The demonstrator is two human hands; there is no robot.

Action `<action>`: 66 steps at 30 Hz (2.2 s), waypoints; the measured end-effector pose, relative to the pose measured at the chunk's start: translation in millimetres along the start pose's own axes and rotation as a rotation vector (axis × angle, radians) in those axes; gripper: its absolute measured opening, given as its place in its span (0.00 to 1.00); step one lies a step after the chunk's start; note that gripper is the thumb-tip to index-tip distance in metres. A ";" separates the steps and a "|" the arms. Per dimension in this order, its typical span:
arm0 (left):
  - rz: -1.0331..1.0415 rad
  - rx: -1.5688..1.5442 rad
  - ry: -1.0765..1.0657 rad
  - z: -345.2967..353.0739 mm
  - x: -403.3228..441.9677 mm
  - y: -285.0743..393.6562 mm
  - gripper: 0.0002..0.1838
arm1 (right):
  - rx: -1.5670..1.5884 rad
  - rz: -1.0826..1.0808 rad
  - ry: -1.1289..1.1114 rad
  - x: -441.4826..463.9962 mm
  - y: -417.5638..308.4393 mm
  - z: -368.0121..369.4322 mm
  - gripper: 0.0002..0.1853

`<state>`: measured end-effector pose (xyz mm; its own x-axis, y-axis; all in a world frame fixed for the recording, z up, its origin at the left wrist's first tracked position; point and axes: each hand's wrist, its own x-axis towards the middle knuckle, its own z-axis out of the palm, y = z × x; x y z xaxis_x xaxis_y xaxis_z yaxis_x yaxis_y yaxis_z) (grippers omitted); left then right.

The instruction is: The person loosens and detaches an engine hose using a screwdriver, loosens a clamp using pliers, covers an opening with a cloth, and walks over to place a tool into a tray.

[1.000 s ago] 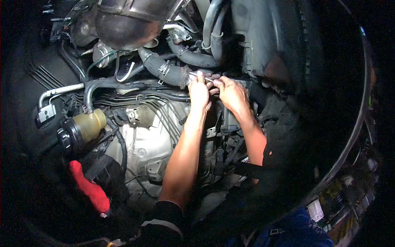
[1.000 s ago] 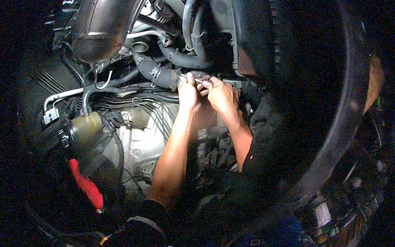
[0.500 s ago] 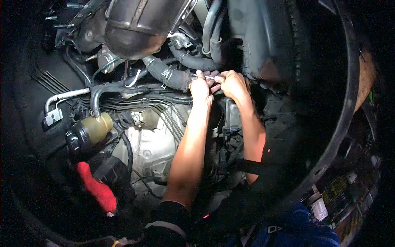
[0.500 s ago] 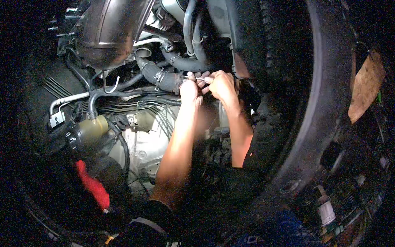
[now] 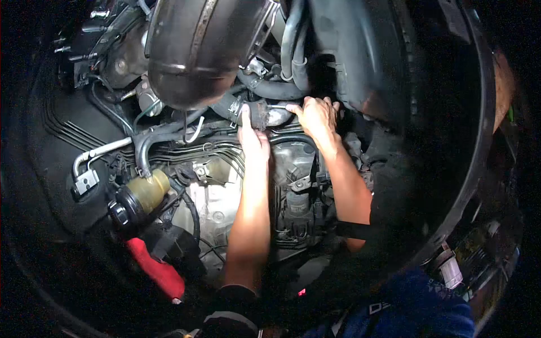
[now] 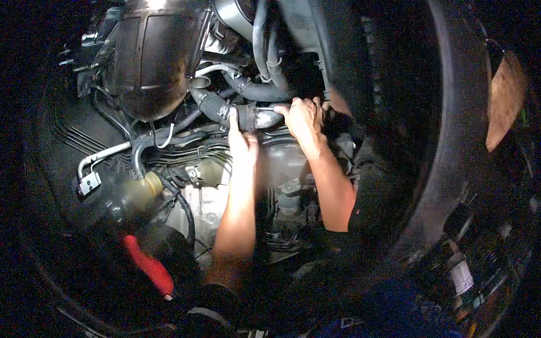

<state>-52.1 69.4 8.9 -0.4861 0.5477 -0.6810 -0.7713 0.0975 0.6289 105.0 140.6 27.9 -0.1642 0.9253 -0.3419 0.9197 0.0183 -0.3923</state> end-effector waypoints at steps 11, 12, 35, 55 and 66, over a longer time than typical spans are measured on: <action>0.212 -0.017 0.110 19.0 10.9 -18.5 0.21 | 0.017 0.004 -0.139 4.2 -8.1 -18.4 0.36; 0.198 -0.035 0.054 16.6 8.6 -16.2 0.20 | -0.051 -0.092 -0.062 -5.0 -10.5 -20.1 0.32; 0.128 -0.131 0.068 16.3 12.8 -20.3 0.24 | -0.148 -0.038 -0.204 -7.5 -53.0 -44.1 0.24; 0.133 -0.106 0.006 1.3 18.5 -23.9 0.21 | 0.004 -0.211 0.048 -35.8 -7.7 -28.6 0.18; 0.086 -0.194 0.000 1.9 24.1 -27.5 0.23 | -0.373 -0.167 0.084 -55.1 -51.8 -58.9 0.11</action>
<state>-41.8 81.4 -24.1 -0.5532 0.5470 -0.6283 -0.7918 -0.1109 0.6006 87.4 111.0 117.4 -0.3062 0.9255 -0.2229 0.9517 0.2920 -0.0948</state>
